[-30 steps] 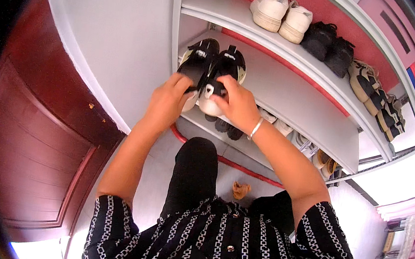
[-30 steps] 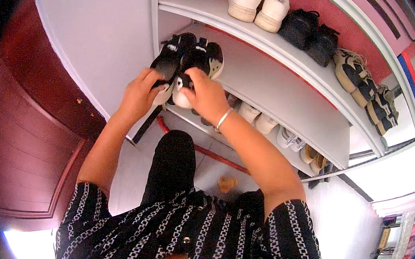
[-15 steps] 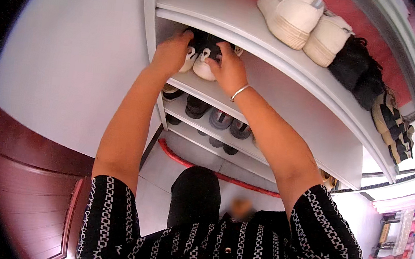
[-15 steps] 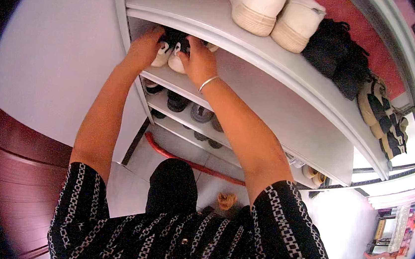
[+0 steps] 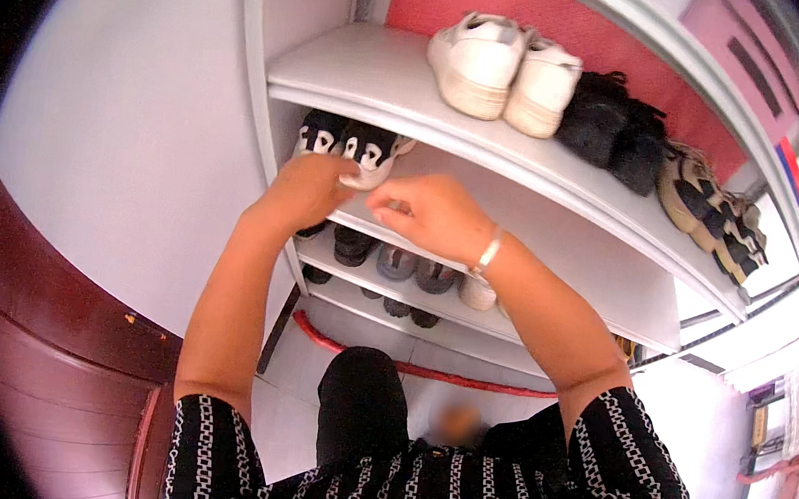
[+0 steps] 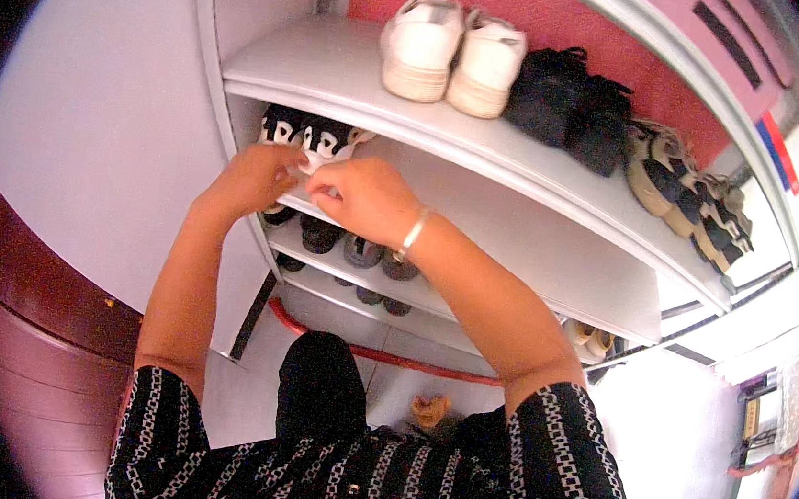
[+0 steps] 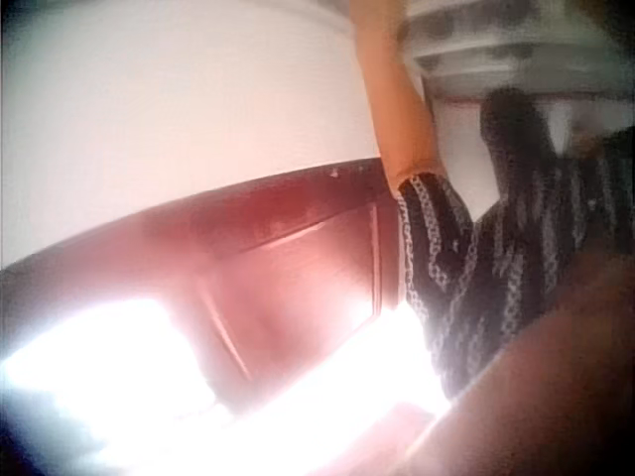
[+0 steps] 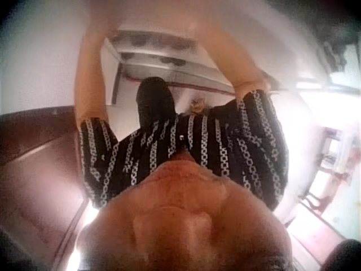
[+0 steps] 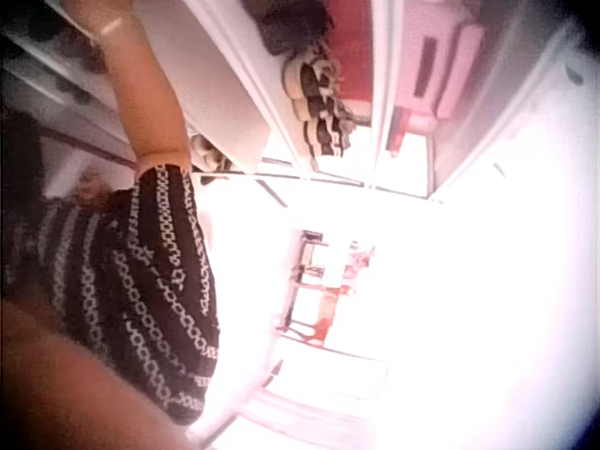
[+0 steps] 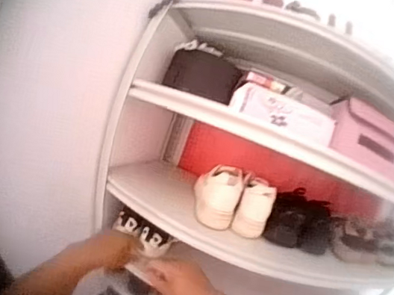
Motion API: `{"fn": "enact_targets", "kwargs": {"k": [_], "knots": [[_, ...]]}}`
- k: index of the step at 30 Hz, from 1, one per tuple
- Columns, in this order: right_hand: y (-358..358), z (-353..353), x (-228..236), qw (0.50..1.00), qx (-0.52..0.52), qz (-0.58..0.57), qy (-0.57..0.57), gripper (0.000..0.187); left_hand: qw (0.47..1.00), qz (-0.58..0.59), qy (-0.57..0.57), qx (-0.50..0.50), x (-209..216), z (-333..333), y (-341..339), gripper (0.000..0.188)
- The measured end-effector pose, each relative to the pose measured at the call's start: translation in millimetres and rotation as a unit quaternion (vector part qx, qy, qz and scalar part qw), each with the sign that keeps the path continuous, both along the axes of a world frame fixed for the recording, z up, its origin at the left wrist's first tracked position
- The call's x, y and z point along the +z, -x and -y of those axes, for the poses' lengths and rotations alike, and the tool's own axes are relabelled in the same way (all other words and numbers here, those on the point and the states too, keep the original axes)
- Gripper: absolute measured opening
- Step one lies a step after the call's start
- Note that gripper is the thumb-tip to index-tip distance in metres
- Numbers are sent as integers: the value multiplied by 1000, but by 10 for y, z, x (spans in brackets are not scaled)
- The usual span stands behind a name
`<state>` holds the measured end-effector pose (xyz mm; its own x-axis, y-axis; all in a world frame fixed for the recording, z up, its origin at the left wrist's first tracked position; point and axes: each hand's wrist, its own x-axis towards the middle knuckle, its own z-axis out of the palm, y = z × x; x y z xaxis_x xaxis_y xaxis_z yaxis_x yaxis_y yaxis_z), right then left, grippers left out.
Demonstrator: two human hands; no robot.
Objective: The person sits on the floor in front of a shoe rack and uses a cloth to wipe and clean several pairs of shoes. They handle multiple pairs, including sneakers and boots, wiping the exterior surfaces before placing them back on the shelves.
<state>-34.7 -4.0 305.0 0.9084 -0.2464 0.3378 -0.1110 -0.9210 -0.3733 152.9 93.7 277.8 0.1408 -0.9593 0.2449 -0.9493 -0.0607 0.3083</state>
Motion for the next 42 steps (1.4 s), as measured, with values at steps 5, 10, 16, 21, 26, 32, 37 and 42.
{"fn": "enact_targets", "kwargs": {"k": [5, 10, 16, 21, 26, 32, 37, 42], "knots": [[895, 275, 935, 962, -163, 187, 116, 33, 947, -65, 306, -68, 826, 365, 847, 52], [737, 814, 1205, 932, -285, 64, 215, 67, 973, -12, 216, 74, 1335, 990, 1080, 79], [698, 943, 1121, 929, -309, 68, 193, 61, 975, -9, 199, 103, 1231, 1228, 1103, 69], [942, 368, 1067, 924, -252, 197, 211, 56, 942, 1, 333, 47, 1208, 519, 1258, 55], [1624, -793, 610, 929, -160, 232, 239, 50, 931, 12, 363, 36, 733, -841, 1911, 45], [1985, -1803, -198, 961, -48, 241, 127, 45, 951, -3, 297, 86, -132, -2115, 2402, 47], [1856, -1511, -699, 972, -117, 186, 82, 49, 970, -72, 221, 73, -521, -1655, 2199, 50], [1585, -836, -828, 955, -191, 185, 133, 49, 967, -70, 246, 7, -668, -765, 1762, 50]]}}
